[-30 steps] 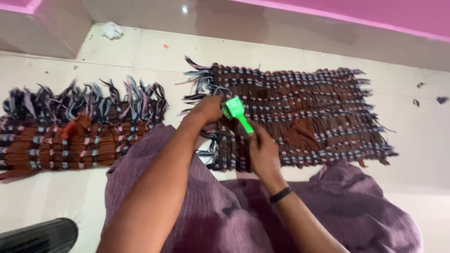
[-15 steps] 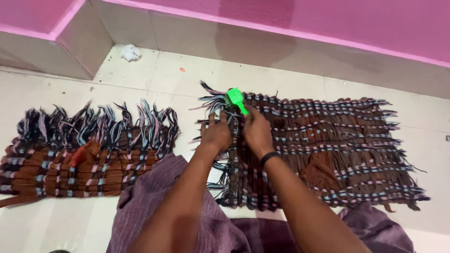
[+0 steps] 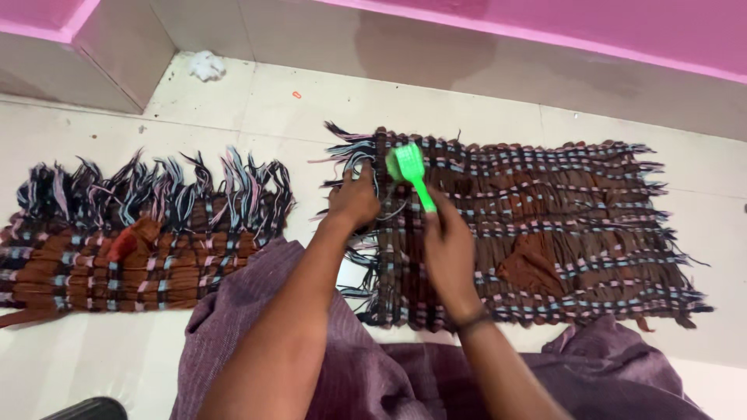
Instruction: The person cleans two small woven rugs on the floor using a green brush to scrub away debris and lint.
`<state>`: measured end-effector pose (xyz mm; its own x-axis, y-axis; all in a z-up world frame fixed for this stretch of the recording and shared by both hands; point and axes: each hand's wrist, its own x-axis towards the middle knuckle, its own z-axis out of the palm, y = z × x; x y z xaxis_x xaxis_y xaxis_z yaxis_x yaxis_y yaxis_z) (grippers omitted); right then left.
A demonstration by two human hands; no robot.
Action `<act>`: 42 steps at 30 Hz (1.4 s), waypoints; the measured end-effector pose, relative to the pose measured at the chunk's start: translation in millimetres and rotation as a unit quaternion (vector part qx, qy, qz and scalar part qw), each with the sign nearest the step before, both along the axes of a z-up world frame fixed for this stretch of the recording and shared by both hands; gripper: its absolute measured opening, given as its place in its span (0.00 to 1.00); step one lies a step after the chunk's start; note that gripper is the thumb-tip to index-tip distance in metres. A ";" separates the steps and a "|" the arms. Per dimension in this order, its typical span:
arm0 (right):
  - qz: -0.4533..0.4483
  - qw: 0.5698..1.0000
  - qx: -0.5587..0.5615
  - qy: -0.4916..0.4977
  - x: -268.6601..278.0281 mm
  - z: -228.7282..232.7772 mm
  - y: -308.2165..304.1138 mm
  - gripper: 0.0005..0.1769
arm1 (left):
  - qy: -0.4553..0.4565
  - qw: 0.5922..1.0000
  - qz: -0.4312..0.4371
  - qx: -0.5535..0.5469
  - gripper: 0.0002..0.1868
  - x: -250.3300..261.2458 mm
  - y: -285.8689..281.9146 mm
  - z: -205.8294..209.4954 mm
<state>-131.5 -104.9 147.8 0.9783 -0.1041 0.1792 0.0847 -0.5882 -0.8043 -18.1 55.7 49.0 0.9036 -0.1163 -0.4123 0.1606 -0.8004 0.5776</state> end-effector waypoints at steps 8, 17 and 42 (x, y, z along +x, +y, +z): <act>0.057 0.994 -0.062 0.065 -74.7 -14.4 0.3 0.23 | -0.003 0.998 -0.053 0.016 0.46 -0.1 2.9 -11.7; -0.081 0.958 -0.101 0.255 -150.7 15.4 -39.8 0.17 | -0.101 0.995 -0.007 0.013 0.21 -14.2 -5.0 23.2; 0.002 1.000 -0.021 -0.003 51.2 4.4 -6.5 0.20 | 0.023 0.997 -0.079 -0.001 0.41 -21.8 1.7 39.4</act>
<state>-80.3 -111.5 152.1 0.9775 -0.0934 0.1892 0.0912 -0.6212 -0.7784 -39.9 57.4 88.5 0.8545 -0.2562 -0.4518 0.0590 -0.8163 0.5746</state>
